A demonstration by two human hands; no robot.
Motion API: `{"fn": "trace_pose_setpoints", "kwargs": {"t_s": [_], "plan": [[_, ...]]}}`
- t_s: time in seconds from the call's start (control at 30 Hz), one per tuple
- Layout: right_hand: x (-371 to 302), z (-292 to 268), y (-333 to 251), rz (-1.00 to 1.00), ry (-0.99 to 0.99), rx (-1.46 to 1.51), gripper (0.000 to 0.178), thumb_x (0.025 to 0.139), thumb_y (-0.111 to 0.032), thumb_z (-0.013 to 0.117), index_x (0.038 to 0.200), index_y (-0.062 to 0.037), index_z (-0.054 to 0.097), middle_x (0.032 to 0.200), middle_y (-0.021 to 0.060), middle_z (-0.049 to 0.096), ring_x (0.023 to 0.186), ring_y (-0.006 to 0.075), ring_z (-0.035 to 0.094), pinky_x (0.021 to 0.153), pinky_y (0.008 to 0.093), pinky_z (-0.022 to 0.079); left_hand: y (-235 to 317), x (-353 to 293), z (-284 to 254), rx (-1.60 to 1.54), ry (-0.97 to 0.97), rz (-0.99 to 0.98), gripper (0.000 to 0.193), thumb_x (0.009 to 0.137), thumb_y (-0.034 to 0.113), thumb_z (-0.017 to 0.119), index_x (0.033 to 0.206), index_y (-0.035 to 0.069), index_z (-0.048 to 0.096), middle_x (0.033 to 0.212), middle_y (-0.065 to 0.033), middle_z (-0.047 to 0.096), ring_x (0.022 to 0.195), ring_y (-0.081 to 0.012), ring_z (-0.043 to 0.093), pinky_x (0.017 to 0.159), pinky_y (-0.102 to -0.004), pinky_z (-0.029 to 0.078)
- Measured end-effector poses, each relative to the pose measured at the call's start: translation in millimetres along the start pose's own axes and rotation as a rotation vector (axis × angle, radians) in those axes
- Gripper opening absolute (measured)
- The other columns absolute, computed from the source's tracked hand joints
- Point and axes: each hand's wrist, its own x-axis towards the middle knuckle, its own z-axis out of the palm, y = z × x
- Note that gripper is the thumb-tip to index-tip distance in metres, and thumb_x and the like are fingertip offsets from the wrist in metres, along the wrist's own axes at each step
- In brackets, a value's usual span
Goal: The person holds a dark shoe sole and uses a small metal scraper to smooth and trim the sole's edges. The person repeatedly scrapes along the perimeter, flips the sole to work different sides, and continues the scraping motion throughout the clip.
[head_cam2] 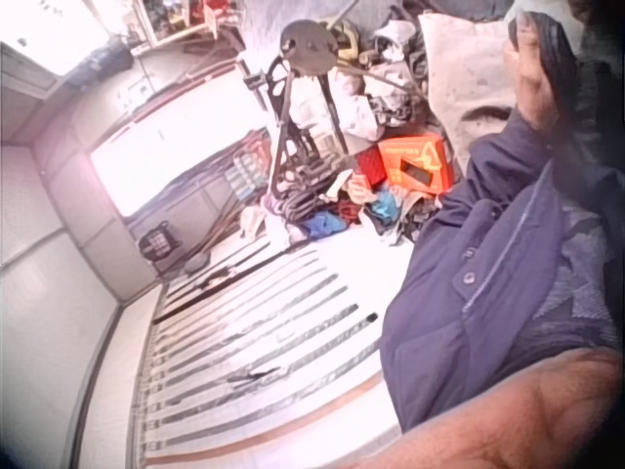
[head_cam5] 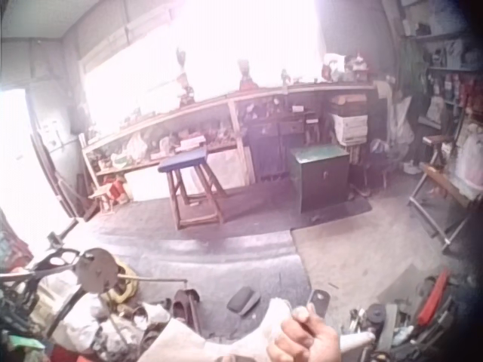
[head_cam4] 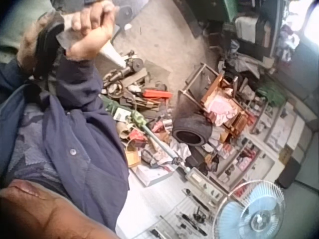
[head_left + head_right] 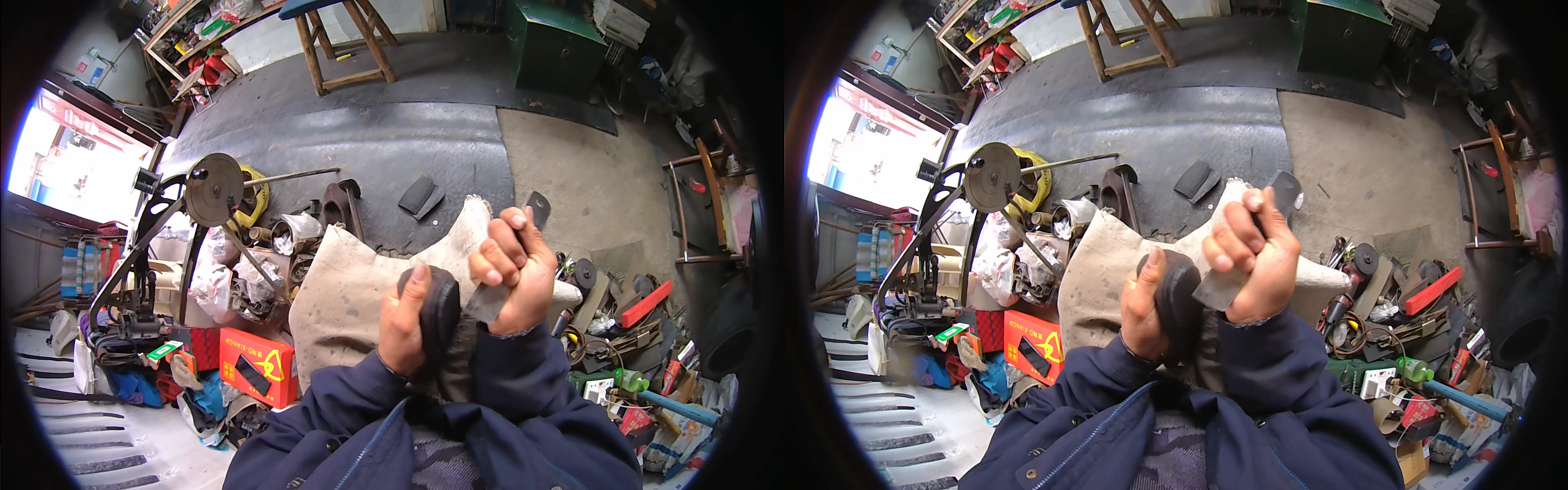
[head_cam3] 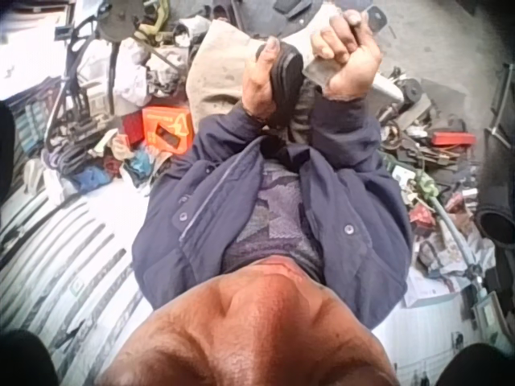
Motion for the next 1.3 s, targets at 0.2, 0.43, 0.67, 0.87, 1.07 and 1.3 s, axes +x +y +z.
{"fn": "trace_pose_setpoints", "kwargs": {"t_s": [0.2,0.43,0.67,0.87,1.07,1.3], "plan": [[-12,7,-15,-0.042,0.075,-0.582,0.028,0.108,-0.032,0.049,0.095,-0.0075,0.055,0.060,-0.0064,0.032,0.043,0.0051,0.028,0.041,0.0254,0.031,1,8,-9,-0.017,0.030,0.014,0.040,0.107,0.040,0.049,0.100,0.004,0.064,0.084,-0.0029,0.066,0.070,-0.0103,0.061,0.064,-0.0249,0.048],[-36,16,3,-0.062,-0.217,-1.535,0.037,0.088,-0.013,0.079,0.119,0.0008,0.063,0.070,-0.0009,0.059,0.059,0.0035,0.048,0.053,0.0226,0.037,7,1,-8,0.116,-0.021,0.130,0.043,0.108,0.041,0.047,0.104,0.001,0.064,0.090,-0.0063,0.068,0.075,-0.0126,0.064,0.069,-0.0259,0.051],[-59,13,15,-0.311,-0.183,-1.723,0.023,0.085,-0.007,0.080,0.104,0.0006,0.069,0.073,-0.0009,0.061,0.061,0.0035,0.049,0.054,0.0221,0.040,8,-12,2,0.027,0.016,0.159,0.039,0.108,0.036,0.051,0.100,0.000,0.065,0.089,-0.0019,0.066,0.077,-0.0080,0.059,0.070,-0.0228,0.048],[-72,13,23,-0.277,-0.075,-1.654,0.016,0.087,-0.005,0.079,0.097,0.0016,0.069,0.077,-0.0016,0.065,0.068,0.0035,0.055,0.060,0.0209,0.044,11,-23,-1,-0.005,0.023,0.184,0.037,0.108,0.034,0.053,0.100,0.000,0.065,0.089,-0.0008,0.065,0.076,-0.0069,0.058,0.067,-0.0223,0.046],[-75,9,30,-0.328,-0.109,-1.657,0.016,0.084,-0.006,0.081,0.094,-0.0004,0.070,0.072,0.0011,0.065,0.061,0.0061,0.055,0.056,0.0232,0.044,11,-32,-5,-0.002,0.025,0.237,0.034,0.107,0.032,0.054,0.101,0.001,0.066,0.089,0.0003,0.065,0.075,-0.0058,0.057,0.065,-0.0210,0.044],[-79,12,32,-0.395,-0.176,-1.728,0.012,0.086,-0.004,0.078,0.090,-0.0003,0.067,0.069,0.0040,0.064,0.060,0.0090,0.057,0.056,0.0255,0.046,10,-36,-15,0.022,-0.015,0.246,0.037,0.106,0.034,0.054,0.109,-0.001,0.066,0.096,-0.0059,0.069,0.082,-0.0117,0.063,0.075,-0.0245,0.051]]}}
